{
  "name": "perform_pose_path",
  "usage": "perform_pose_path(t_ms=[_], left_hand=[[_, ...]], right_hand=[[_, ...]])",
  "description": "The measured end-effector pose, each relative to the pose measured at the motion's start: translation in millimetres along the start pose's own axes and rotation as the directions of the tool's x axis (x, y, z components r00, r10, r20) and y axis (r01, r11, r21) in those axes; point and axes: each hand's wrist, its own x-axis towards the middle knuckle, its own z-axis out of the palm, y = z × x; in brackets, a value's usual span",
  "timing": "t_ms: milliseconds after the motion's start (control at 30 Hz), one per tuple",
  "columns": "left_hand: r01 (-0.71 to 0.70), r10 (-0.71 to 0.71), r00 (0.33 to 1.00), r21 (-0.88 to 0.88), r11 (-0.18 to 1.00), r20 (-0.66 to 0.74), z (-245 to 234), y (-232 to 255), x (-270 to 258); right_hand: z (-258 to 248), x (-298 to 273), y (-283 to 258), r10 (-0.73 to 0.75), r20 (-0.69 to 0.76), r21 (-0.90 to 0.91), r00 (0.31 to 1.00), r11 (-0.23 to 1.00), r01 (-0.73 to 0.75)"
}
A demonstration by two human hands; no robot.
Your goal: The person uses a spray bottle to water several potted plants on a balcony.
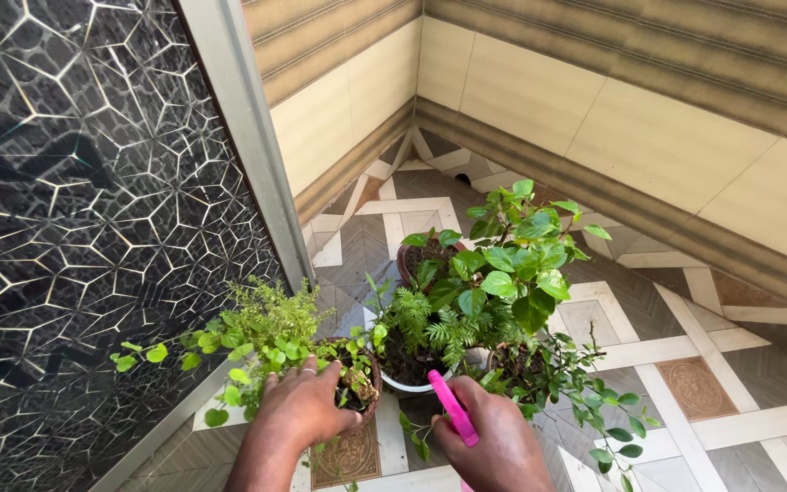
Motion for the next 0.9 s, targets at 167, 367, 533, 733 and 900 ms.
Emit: perform_pose_path(t_ms=[167,367,533,733,900], left_hand=[[-0.022,0.015,0.997,-0.084,0.996,-0.078,1.2,-2.9,8.0],[-0.255,0.081,0.529,-0.066,0.965,-0.845,-11.6,-20.2,13.7],[-0.157,-0.096,-0.076,-0.083,0.984,-0.992,-36.8,-57.2,-5.2],[-0.335,-0.544,0.839,-0.769,-0.545,0.020,-2.9,-140.4,65.4],[-0.559,-0.676,0.714,-0.731,-0.391,-0.185,42.8,-152.1,120.2]], right_hand=[[1.8,2.0,1.9,0.015,0.009,-0.053,1.000,0.999,-0.014],[4.8,7.9,10.4,0.015,0.022,-0.056,1.000,0.998,-0.014],[10.6,13.1,23.7,-0.014,-0.015,-0.043,1.000,0.999,0.014],[20.1,24.2,45.5,-0.091,-0.050,-0.002,0.995,0.996,0.091],[29.1,35.4,60.3,-0.082,-0.015,-0.062,0.996,0.995,0.081]])
